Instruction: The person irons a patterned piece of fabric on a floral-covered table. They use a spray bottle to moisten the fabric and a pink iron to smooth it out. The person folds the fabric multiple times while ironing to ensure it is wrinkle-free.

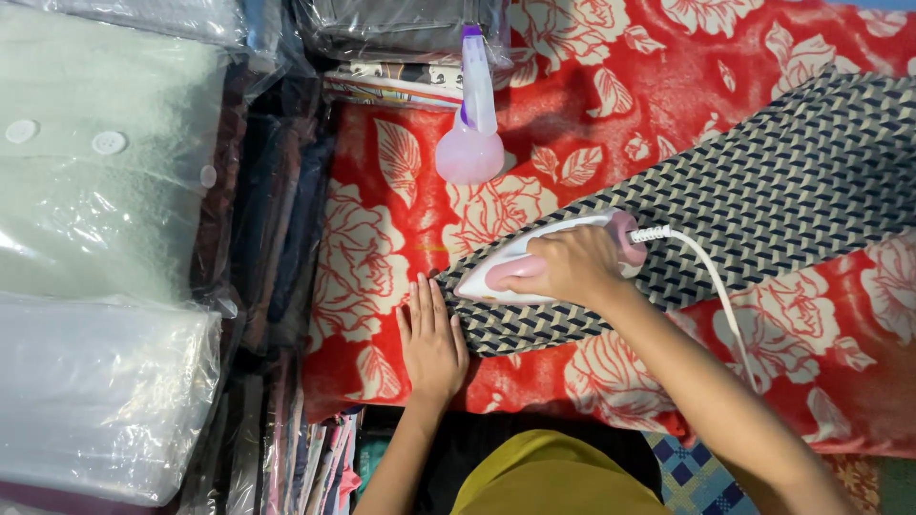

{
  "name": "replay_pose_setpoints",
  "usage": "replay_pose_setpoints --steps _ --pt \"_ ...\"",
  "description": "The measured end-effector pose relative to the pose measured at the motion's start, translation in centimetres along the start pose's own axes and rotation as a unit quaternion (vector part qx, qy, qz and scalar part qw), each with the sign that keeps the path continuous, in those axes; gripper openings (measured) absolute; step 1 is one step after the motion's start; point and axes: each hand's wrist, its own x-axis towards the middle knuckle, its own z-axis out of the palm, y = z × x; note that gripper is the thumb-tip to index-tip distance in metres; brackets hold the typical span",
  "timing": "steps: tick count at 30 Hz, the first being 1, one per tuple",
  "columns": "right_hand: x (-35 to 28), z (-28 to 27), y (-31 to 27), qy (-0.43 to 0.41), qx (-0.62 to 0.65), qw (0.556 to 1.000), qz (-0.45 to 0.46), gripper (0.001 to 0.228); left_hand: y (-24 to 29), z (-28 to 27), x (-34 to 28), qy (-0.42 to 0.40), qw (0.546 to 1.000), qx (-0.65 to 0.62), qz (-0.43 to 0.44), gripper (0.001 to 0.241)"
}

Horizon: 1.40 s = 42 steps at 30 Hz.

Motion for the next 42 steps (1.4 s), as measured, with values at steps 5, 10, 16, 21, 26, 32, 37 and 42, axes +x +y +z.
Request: replay_pose_setpoints --steps 5,10,16,21,26,32,37,42 --pt "0.3 0.9 -0.2 0.043 -0.054 0.997 0.035 0.062 0.1 -0.5 0.1 -0.001 1.000 0.001 0.004 0.063" --pt "0.9 0.7 -0.4 0.016 -0.029 0.997 0.064 0.062 0.3 -0.5 0.2 0.001 1.000 0.011 0.008 0.064" --pt "1.0 -0.3 -0.6 -0.055 0.010 0.997 0.049 0.066 0.4 -0.9 0.3 -0.013 1.000 -0.013 0.000 0.064" --pt "0.7 -1.2 -0.8 -0.117 0.011 0.987 0.112 0.075 0.2 -1.1 0.2 -0.029 1.000 -0.005 0.000 0.065" --pt "0.5 0.3 5.2 -0.247 0.072 0.905 0.339 0.070 -1.1 -1.0 0.1 -0.046 0.999 -0.007 0.012 0.065" --pt "-1.6 -2.5 -2.6 -0.279 0.246 0.854 0.364 0.058 -1.3 -0.9 0.0 -0.065 0.998 -0.010 0.015 0.064" --pt "0.5 1.2 -5.8 -0.280 0.304 0.854 0.317 0.060 -1.3 -0.9 -0.1 -0.062 0.998 -0.006 0.014 0.064" --pt "0.7 2.3 -6.8 -0.285 0.300 0.854 0.314 0.061 -1.1 -1.0 -0.1 -0.055 0.998 -0.001 0.017 0.064"
